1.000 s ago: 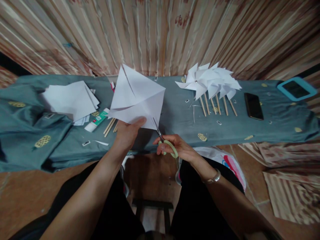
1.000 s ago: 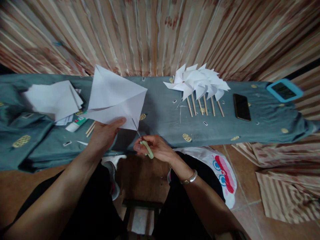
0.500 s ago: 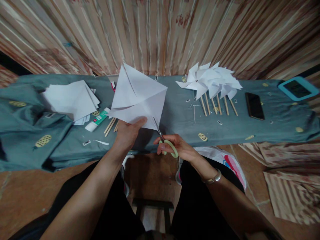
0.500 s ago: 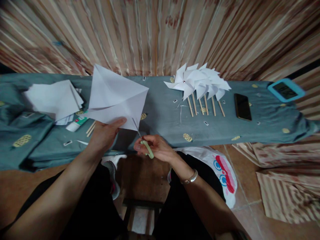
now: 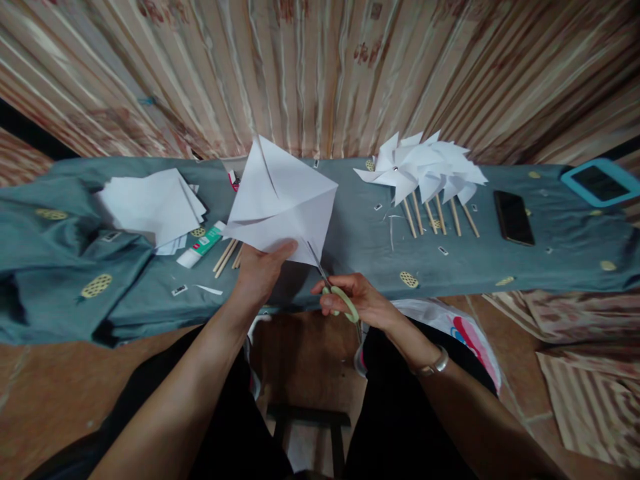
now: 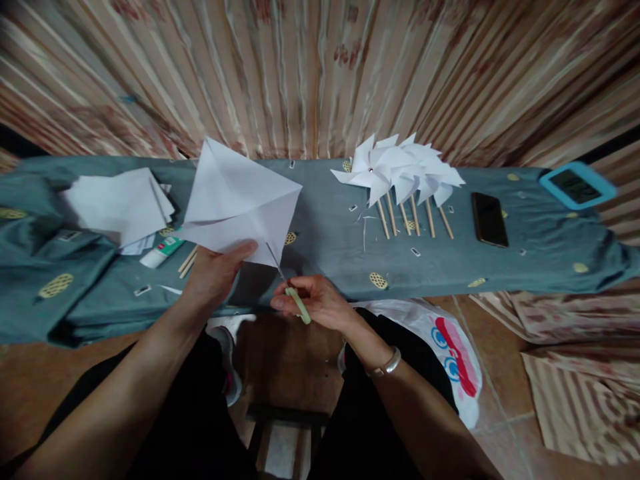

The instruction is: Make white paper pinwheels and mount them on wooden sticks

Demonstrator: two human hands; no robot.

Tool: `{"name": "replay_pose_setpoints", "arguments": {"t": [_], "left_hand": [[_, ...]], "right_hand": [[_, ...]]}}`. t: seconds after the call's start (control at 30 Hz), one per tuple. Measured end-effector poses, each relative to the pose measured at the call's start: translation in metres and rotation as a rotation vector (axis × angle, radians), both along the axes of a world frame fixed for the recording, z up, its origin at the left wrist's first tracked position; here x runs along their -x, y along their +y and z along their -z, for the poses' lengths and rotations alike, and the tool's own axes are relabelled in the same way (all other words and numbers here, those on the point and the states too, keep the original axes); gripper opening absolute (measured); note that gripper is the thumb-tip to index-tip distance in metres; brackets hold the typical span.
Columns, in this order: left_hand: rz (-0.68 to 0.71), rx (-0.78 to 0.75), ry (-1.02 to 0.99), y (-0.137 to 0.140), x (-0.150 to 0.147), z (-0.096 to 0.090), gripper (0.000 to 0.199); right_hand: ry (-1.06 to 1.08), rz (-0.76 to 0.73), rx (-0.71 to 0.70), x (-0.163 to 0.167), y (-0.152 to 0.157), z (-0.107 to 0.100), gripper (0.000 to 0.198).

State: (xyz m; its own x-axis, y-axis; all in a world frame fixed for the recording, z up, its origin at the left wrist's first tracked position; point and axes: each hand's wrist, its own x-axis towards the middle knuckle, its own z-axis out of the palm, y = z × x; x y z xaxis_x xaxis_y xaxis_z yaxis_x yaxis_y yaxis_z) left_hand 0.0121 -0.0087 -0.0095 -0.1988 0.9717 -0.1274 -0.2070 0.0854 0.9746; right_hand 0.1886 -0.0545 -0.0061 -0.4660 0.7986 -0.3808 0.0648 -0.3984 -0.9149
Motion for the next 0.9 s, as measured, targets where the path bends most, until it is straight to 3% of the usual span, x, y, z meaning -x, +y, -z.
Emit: {"name": "replay_pose_setpoints", "arguments": {"t": [0.57,0.9], "left_hand": [[-0.016,-0.028,-0.055,0.0002,-0.0002,-0.0007,0.052],[-0.004,-0.057,-0.061,0.0014,0.0006,0.0016,0.049]], "right_hand": [[-0.033,-0.002,0.025,-0.0012,0.0006,0.0081,0.049],[-0.017,0.023,0.048,0.001,0.0003,0.0064,0.046]]}}
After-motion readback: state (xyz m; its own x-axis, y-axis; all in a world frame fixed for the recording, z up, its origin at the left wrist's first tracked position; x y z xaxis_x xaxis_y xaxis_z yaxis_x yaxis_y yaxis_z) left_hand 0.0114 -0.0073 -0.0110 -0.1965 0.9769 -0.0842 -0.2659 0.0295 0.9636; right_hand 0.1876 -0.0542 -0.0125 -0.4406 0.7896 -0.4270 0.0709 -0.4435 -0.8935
